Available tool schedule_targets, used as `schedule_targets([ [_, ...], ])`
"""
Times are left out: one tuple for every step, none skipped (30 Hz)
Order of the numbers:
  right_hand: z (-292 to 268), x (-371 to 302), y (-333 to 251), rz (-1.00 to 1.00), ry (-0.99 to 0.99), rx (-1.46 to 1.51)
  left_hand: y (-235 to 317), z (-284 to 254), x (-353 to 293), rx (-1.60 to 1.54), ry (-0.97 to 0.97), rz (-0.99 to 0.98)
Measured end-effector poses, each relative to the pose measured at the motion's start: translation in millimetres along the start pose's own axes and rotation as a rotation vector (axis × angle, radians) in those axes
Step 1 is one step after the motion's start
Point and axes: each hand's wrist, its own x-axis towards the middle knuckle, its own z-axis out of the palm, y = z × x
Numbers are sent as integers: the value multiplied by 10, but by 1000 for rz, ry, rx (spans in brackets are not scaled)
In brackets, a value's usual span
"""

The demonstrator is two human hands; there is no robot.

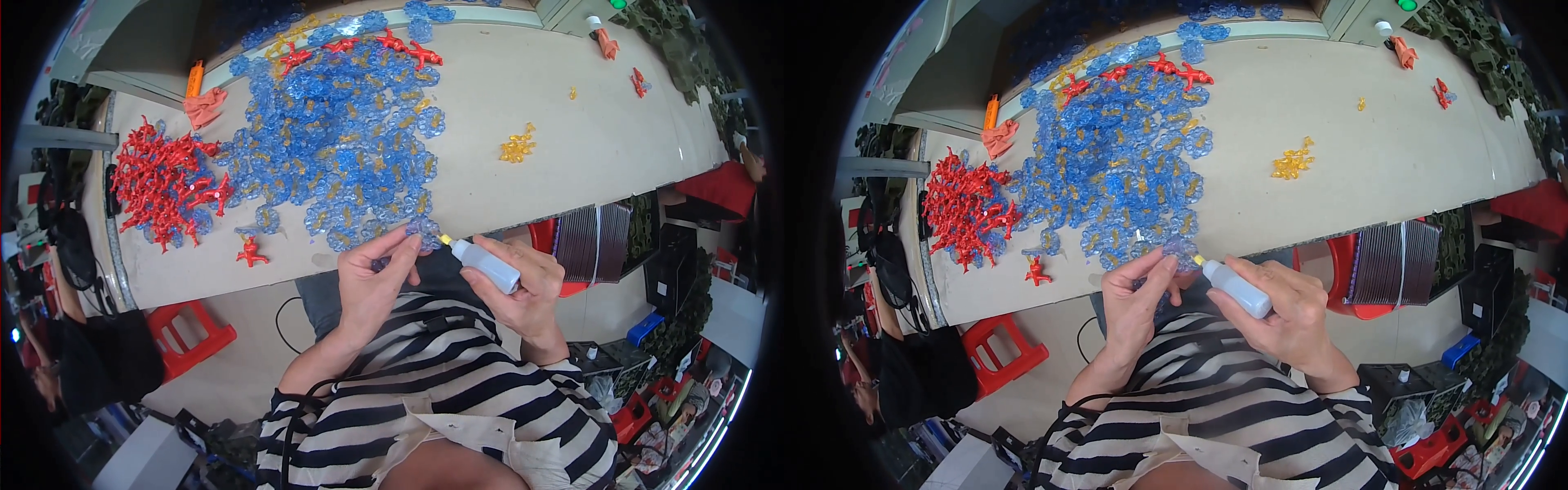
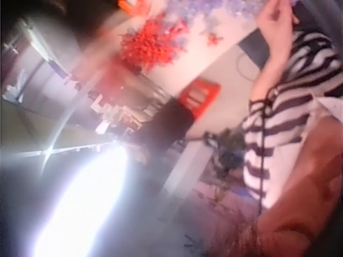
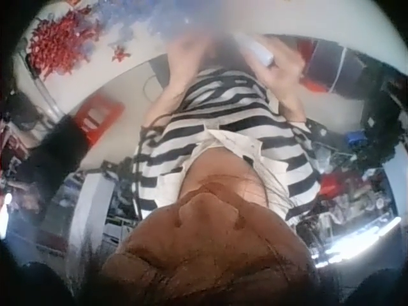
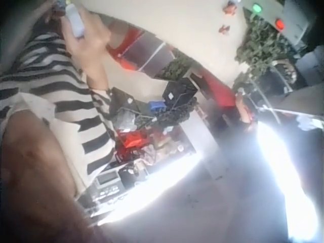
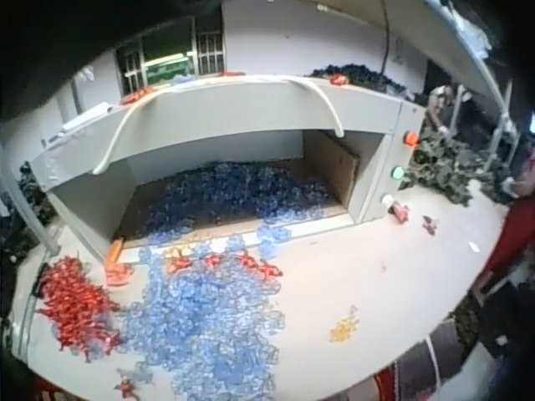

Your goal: The person applies glue onto plastic base pieces using a glue bottle and attaches small plastic components to them by hand, occasionally retrieving more base pieces from an upper compartment.

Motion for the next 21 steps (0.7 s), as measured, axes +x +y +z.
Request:
schedule_targets([
  [-5, -7, -10, 6, -14, -11, -9, -1, 2, 4, 12, 8],
  [-9, -9, -13, 12, -29, -22, -13, -2, 4, 7, 24, 16],
  [-20, -11, 1, 12, -29, -22, -6, -3, 4, 8, 24, 16],
  [-41, -17, 23, 68, 13, 29, 12, -4, 2, 3, 23, -6],
  [-49, -20, 40, 125, 55, 79, 30, -5, -1, -1, 21, -28],
  [-50, -12, 60, 126, 59, 73, 42, 0, -1, -2, 14, -29],
  [-41, 12, 96, 203, 145, 162, 56, 1, -5, 1, -2, -40],
  [-27, 39, 140, 278, 232, 250, 68, 2, -11, 4, -17, -50],
  [5, 66, 213, 279, 241, 240, 72, 19, -12, 2, -30, -51],
  [61, 98, 298, 332, 268, 350, 80, 36, -22, 3, -26, -64],
  [100, 131, 382, 384, 296, 461, 81, 54, -31, 3, -23, -77],
  [128, 169, 464, 326, 249, 335, 73, 56, -35, 3, -33, -76],
  [139, 243, 488, 269, 224, 215, 68, 65, -37, 21, -41, -92],
  [177, 275, 513, 259, 230, 183, 66, 74, -38, 39, -51, -108],
  [230, 298, 543, 247, 234, 153, 66, 80, -40, 39, -66, -108],
  [271, 327, 561, 250, 247, 140, 59, 89, -39, 35, -66, -115],
  [306, 356, 574, 229, 222, 119, 51, 97, -37, 31, -67, -123],
  [322, 376, 580, 209, 193, 100, 44, 95, -37, 29, -82, -125],
  [302, 390, 559, 211, 202, 88, 36, 91, -36, 33, -83, -123],
  [265, 405, 516, 188, 183, 82, 27, 93, -33, 37, -84, -123],
  [242, 412, 490, 163, 163, 84, 21, 88, -35, 39, -92, -123],
])
